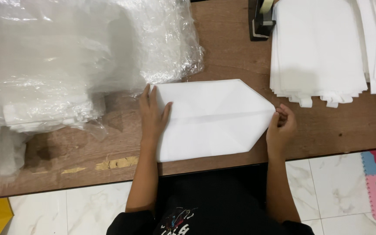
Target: The person wraps a stack of white folded clothes in bubble wrap and secures it with tape. They then unwrap the package and proceed to fold individual white garments from a pile, stacking them neatly on the table.
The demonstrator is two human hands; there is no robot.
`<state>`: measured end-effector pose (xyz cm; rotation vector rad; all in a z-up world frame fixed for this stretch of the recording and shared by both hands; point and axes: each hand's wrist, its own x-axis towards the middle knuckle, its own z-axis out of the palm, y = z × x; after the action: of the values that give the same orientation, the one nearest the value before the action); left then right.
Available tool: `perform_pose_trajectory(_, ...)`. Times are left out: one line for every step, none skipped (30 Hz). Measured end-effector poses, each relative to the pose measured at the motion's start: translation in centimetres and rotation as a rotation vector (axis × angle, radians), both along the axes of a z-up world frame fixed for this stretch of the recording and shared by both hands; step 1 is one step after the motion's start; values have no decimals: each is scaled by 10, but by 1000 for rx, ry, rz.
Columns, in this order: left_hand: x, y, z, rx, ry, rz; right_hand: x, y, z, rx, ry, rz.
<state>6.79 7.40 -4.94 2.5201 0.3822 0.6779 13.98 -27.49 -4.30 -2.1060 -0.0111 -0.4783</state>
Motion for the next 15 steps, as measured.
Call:
perform_pose_trajectory(0,0,-1,-6,1,-5,1,-3,-2,-6,1,-5)
perform_pose_trajectory(-1,0,-2,8,4,7,1,-6,-5,44,10,-4)
perform_pose_trajectory(-1,0,-3,23,8,20,2,-9,-8,94,19,-2)
perform_pose_trajectory(-1,0,-1,20,11,15,4,-12,-15,92,22,-7)
perform_pose_trajectory(-1,-1,1,16,36,23,6,-15,-21,150,6,-6)
perform_pose_trajectory(-1,-1,3,15,59,32,9,-18,-28,211,-12,-3)
perform_pose_trajectory(-2,-2,2,15,62,28,6,-17,-23,211,-10,-8)
perform_pose_trajectory(-2,-2,0,30,45,26,4,-16,-19,245,-5,-33)
perform_pose_trajectory(-2,-2,-1,45,29,24,2,-14,-14,278,1,-58)
perform_pose_trajectory(-2,-1,-2,46,30,22,2,-15,-16,280,2,-61)
perform_pose_trajectory(-2,-1,-4,60,17,19,2,-16,-18,329,4,-54)
perform_pose_trajectory(-1,0,-5,75,2,19,3,-17,-19,379,4,-42)
perform_pose_trajectory(0,-1,-5,77,1,20,1,-15,-15,382,3,-41)
perform_pose_trajectory(0,-1,-5,66,5,23,0,-12,-10,360,-11,-51)
perform_pose_trajectory(0,0,-5,56,8,25,-1,-8,-5,338,-25,-60)
